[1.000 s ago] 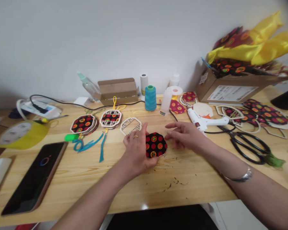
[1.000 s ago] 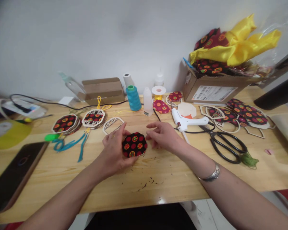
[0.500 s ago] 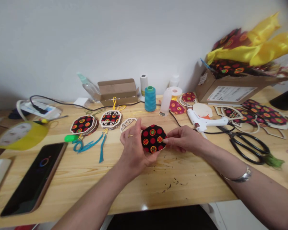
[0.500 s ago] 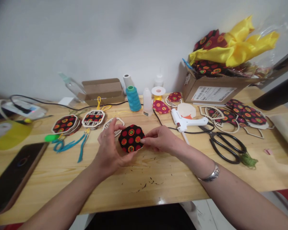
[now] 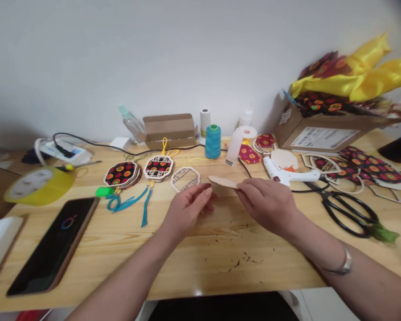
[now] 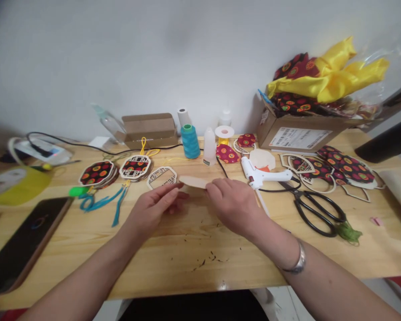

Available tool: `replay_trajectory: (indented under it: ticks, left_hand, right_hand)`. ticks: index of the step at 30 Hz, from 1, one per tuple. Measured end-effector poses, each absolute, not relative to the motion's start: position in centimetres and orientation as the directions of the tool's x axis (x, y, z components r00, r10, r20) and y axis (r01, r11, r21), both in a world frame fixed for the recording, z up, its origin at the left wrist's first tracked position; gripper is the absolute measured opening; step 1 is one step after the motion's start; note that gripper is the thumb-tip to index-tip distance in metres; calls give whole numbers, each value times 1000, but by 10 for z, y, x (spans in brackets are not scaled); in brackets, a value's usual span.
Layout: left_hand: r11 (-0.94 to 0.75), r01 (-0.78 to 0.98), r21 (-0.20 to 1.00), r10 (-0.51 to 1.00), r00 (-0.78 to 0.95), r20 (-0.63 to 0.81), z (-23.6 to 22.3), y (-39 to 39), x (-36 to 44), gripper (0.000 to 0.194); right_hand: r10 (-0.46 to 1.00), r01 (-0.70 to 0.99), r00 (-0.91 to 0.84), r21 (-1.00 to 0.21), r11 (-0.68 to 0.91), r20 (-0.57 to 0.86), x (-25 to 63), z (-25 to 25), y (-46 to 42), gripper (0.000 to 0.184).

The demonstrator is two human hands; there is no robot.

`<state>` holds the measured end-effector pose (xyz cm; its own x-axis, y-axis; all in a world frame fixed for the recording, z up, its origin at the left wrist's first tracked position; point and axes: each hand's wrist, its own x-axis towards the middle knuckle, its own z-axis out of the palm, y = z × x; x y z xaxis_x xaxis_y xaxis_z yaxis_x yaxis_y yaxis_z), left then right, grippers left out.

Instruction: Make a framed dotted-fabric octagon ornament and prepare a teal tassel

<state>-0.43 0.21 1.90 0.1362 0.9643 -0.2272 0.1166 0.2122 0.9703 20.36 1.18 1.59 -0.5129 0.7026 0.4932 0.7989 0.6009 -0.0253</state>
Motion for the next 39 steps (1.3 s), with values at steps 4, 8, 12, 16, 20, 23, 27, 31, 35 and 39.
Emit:
replay_trajectory:
  ticks: [4, 8, 12, 16, 20, 23, 27, 31, 35, 39]
  left_hand:
    - [363, -67, 929, 924, 158, -349, 16, 7, -4, 39]
    - [372, -48, 927, 926, 96, -366, 12, 9, -6, 40]
    - [398, 22, 917, 914, 72, -398, 15, 9, -6, 35]
    - [400, 79, 913, 913, 53, -405, 17, 9, -6, 35]
    - [383, 152, 911, 916, 68, -396, 18, 8, -6, 33]
    - [374, 236, 897, 916, 60, -397, 21, 7, -5, 30]
    - [323, 374, 869, 931, 40, -363, 23, 6, -7, 26]
    - [109, 583, 805, 983, 60, -176, 16, 4, -12, 23]
    - [-165, 844, 511, 984, 108, 141, 9, 1, -15, 20]
    - [-417, 841, 345, 878, 276, 390, 1, 3, -16, 22]
  right_hand:
    - [607, 719, -678, 199, 666, 414, 199, 24, 5, 24]
    - [550, 649, -749, 245, 720, 369, 193, 29, 2, 26]
    - [492, 601, -781, 248, 760, 385, 189, 23, -2, 22]
    - [469, 565, -793, 179, 806, 390, 188, 19, -4, 17]
    - [642, 629, -612, -209, 749, 462, 193, 19, 3, 22]
    - [850, 709, -356, -479, 517, 389, 198, 16, 15, 19]
    - [955, 685, -220, -666, 296, 199, 199, 8, 24, 25]
    - [954, 653, -244, -698, 294, 173, 194, 3, 21, 24]
    - [947, 652, -275, -691, 312, 169, 193, 4, 18, 26]
    - [945, 654, -279, -686, 318, 171, 193, 6, 19, 27]
